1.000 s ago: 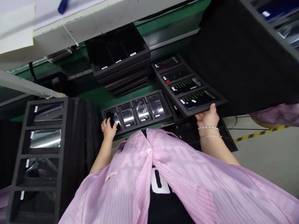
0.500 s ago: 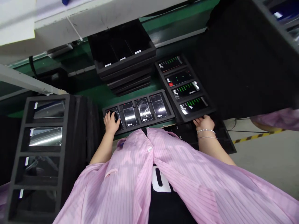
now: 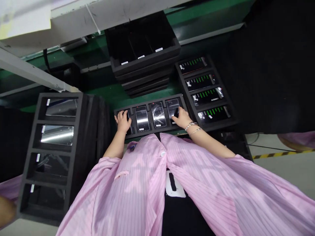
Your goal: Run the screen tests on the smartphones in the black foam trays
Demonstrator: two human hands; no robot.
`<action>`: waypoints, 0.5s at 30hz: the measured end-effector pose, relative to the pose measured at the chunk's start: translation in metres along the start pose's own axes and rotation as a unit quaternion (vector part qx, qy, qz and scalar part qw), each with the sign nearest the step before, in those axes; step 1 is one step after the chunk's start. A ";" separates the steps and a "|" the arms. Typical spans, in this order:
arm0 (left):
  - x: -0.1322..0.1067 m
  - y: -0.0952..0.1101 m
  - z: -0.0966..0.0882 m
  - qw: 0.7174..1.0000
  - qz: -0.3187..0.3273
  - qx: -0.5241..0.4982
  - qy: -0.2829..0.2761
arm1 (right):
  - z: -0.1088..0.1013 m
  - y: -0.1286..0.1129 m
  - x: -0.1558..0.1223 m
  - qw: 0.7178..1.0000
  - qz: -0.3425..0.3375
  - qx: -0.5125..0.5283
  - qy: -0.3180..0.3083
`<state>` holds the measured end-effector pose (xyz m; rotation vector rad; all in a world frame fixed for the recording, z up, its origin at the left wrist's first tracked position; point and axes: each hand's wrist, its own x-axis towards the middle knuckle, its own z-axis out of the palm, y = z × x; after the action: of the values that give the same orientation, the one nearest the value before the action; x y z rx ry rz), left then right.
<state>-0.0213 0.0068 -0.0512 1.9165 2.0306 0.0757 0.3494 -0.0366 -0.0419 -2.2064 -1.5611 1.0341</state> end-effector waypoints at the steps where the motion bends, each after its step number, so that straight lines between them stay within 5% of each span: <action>1: 0.000 -0.002 0.000 1.000 0.004 -0.004 -0.006 | 0.004 0.000 0.002 1.000 0.008 -0.005 -0.003; 8: -0.002 0.005 -0.008 1.000 -0.008 -0.001 0.008 | 0.004 0.004 0.008 1.000 0.011 -0.007 -0.024; 11: -0.001 0.034 -0.003 0.999 0.042 -0.004 0.029 | -0.001 0.001 0.011 0.999 0.008 0.002 -0.036; 15: 0.007 0.083 0.020 0.986 0.166 -0.015 -0.014 | -0.017 -0.010 0.025 0.999 0.006 0.019 -0.046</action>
<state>0.0637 0.0167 -0.0487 2.2038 1.6639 0.1591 0.3583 -0.0071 -0.0341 -2.1742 -1.5531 1.1750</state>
